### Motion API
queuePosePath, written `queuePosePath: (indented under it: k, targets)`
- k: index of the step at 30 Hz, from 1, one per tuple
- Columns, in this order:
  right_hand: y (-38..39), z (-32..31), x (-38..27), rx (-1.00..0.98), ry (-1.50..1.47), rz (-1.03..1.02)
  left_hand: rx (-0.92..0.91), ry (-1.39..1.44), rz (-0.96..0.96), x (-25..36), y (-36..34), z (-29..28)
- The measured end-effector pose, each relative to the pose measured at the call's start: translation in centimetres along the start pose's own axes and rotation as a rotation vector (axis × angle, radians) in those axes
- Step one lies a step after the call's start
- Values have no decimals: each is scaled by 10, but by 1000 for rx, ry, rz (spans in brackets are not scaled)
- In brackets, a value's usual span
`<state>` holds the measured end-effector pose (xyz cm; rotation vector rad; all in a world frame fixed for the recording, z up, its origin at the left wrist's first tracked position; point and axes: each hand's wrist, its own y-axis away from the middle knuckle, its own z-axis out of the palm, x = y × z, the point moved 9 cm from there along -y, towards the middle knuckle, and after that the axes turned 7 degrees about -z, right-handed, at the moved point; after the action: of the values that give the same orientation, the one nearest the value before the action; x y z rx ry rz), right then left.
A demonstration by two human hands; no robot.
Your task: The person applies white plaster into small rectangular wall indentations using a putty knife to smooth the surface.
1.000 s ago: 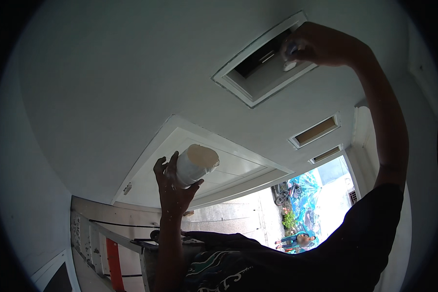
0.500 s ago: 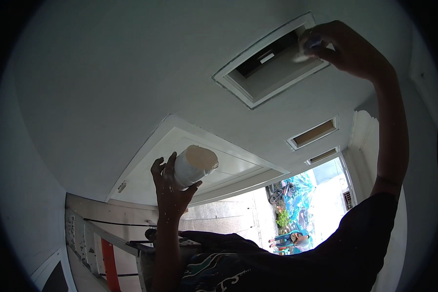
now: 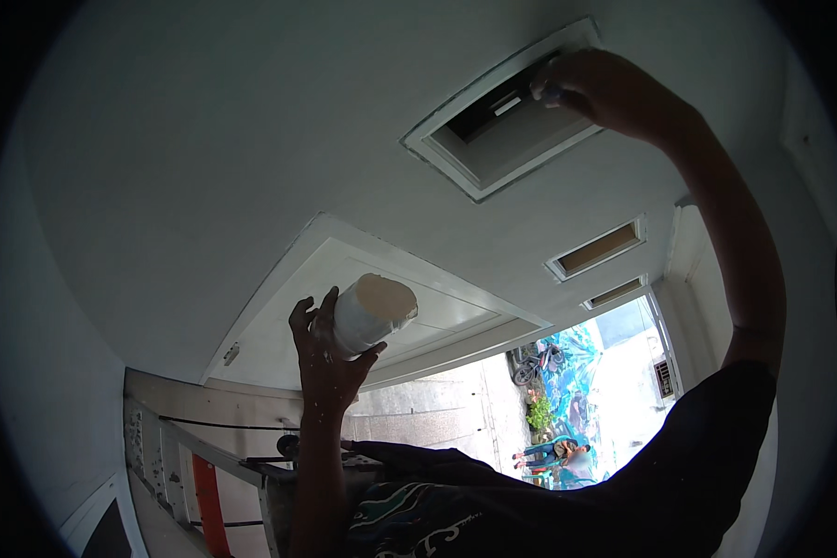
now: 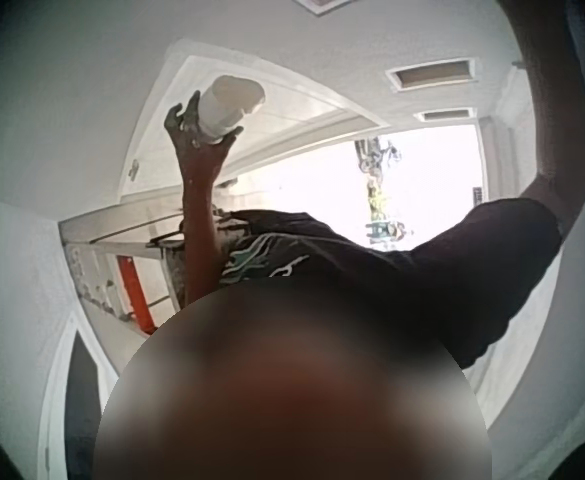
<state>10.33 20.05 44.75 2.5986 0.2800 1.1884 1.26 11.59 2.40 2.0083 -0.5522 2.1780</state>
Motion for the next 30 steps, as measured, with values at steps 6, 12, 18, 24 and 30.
queuePosePath:
  k: [6,12,18,24,30]
  targets:
    - [21,-25,5,-50,46,88,-9,0,-10,-2,1,-2]
    - [-2,-18,3,-16,-48,92,1,3,13,1,0,-2]
    - [10,-10,1,-128,-54,216,19,-4,19,2,0,-6]
    - [-2,-17,-15,-196,-278,277,2,6,8,0,0,-4]
    - [-4,6,-53,-180,-44,-73,-2,12,-12,1,-1,-5]
